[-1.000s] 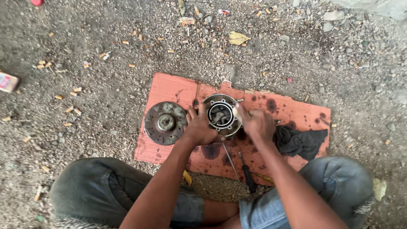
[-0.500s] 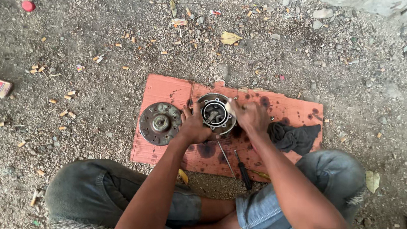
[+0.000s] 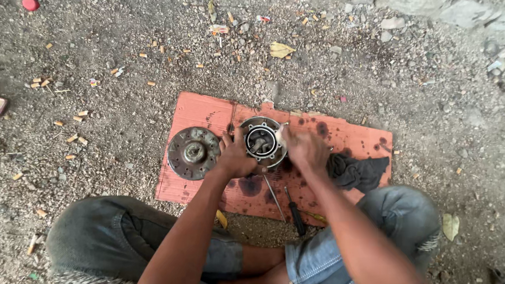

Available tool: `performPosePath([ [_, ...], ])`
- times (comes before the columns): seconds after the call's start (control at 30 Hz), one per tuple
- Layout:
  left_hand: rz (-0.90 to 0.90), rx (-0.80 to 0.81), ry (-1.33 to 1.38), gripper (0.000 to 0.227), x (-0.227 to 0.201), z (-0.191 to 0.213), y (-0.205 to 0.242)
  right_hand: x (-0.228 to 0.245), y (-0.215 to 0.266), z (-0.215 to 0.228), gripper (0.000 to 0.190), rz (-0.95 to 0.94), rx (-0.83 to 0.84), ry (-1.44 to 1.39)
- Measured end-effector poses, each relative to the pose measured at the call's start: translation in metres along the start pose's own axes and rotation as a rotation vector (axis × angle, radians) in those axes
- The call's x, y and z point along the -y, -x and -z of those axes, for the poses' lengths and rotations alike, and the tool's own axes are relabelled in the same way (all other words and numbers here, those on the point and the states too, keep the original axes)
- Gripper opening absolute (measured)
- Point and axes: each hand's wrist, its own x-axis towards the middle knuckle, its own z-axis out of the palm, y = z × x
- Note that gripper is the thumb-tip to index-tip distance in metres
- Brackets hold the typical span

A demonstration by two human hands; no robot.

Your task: The person cleans a brake component with a cloth and wipes the internal parts by hand, then uses pliers and a screwdriver to adjust metal clips and fasteners on the assembly.

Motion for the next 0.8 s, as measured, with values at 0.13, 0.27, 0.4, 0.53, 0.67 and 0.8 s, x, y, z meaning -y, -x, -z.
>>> performPosePath([
  [0.13, 0.030, 0.005, 0.006, 0.129, -0.007, 0.006, 0.008, 0.004, 0.016, -0.002, 0.077, -0.063, -0.014, -0.119],
  [0.27, 0.012, 0.009, -0.017, 0.132, -0.013, 0.010, 0.012, 0.001, 0.016, 0.001, 0.079, -0.049, -0.035, -0.008],
  [0.4, 0.053, 0.024, -0.020, 0.134, -0.011, 0.008, 0.009, 0.009, 0.008, 0.011, 0.080, 0.016, -0.165, -0.007],
  [0.53, -0.031, -0.025, -0.030, 0.124, 0.001, -0.001, -0.001, 0.013, 0.033, 0.008, 0.071, 0.001, -0.116, -0.178],
  [0.67, -0.002, -0.035, -0.045, 0.121, 0.001, -0.001, -0.003, 0.004, 0.026, -0.001, 0.074, -0.048, 0.013, 0.065],
  [0.8, 0.090, 0.027, -0.010, 0.133, -0.009, 0.004, 0.006, -0.015, -0.002, 0.009, 0.074, -0.005, 0.014, 0.044],
])
